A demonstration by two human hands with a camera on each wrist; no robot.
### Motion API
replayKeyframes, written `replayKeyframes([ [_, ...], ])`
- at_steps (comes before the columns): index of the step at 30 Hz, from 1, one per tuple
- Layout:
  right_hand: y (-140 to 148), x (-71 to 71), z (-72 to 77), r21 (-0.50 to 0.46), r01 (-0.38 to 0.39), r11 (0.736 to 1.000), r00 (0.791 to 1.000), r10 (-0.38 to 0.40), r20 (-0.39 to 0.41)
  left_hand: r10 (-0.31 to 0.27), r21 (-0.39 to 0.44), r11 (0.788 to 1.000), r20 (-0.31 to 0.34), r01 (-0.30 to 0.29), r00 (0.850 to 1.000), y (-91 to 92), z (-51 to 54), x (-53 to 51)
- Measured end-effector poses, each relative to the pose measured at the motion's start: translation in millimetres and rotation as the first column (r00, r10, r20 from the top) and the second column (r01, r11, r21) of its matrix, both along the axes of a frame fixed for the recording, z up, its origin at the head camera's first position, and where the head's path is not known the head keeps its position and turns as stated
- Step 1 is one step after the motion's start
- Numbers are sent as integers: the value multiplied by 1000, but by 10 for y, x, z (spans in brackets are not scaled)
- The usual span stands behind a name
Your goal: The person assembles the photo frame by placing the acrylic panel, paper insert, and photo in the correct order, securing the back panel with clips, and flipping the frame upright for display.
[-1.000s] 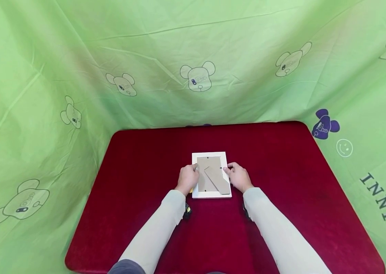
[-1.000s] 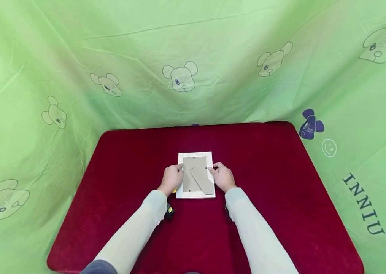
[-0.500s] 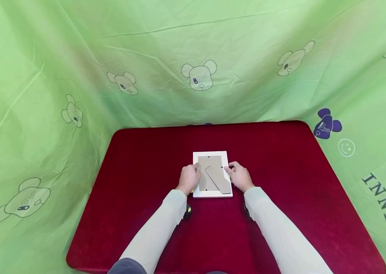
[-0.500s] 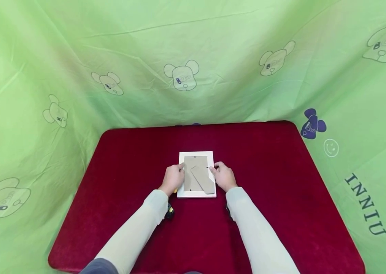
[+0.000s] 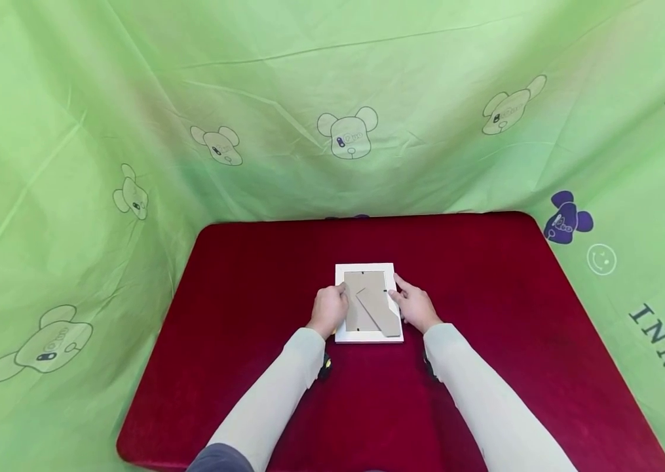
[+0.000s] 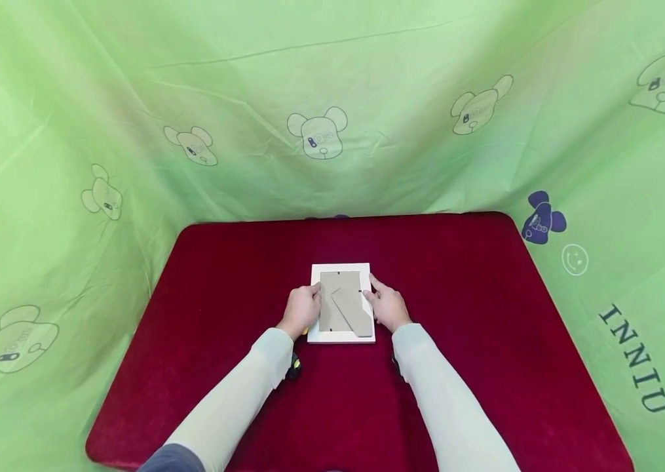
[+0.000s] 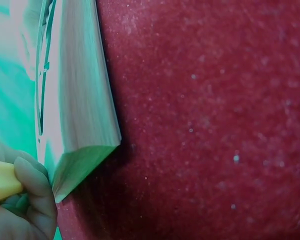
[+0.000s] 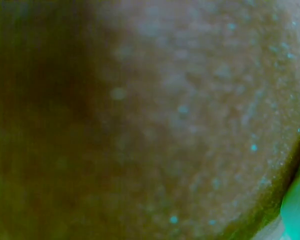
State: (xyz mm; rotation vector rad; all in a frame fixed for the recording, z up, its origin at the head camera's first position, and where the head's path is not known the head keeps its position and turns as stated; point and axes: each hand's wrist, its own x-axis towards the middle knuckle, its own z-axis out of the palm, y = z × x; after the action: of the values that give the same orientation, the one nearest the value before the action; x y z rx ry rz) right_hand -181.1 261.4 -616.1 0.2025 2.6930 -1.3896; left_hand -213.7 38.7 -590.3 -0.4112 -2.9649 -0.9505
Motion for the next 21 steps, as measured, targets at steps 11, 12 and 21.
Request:
replayKeyframes([
  [11, 37, -17, 8, -22, -31, 999, 999, 31, 10, -6, -17, 1000, 12, 6, 1000, 20, 10, -11],
  [12, 37, -17, 9, -22, -30, 999, 999, 30, 9, -6, -20, 1000, 9, 7, 1000, 20, 13, -9],
  [21, 27, -15, -5, -21, -32, 999, 999, 32, 13, -29, -47, 998, 12, 29, 1000, 18, 32, 0],
])
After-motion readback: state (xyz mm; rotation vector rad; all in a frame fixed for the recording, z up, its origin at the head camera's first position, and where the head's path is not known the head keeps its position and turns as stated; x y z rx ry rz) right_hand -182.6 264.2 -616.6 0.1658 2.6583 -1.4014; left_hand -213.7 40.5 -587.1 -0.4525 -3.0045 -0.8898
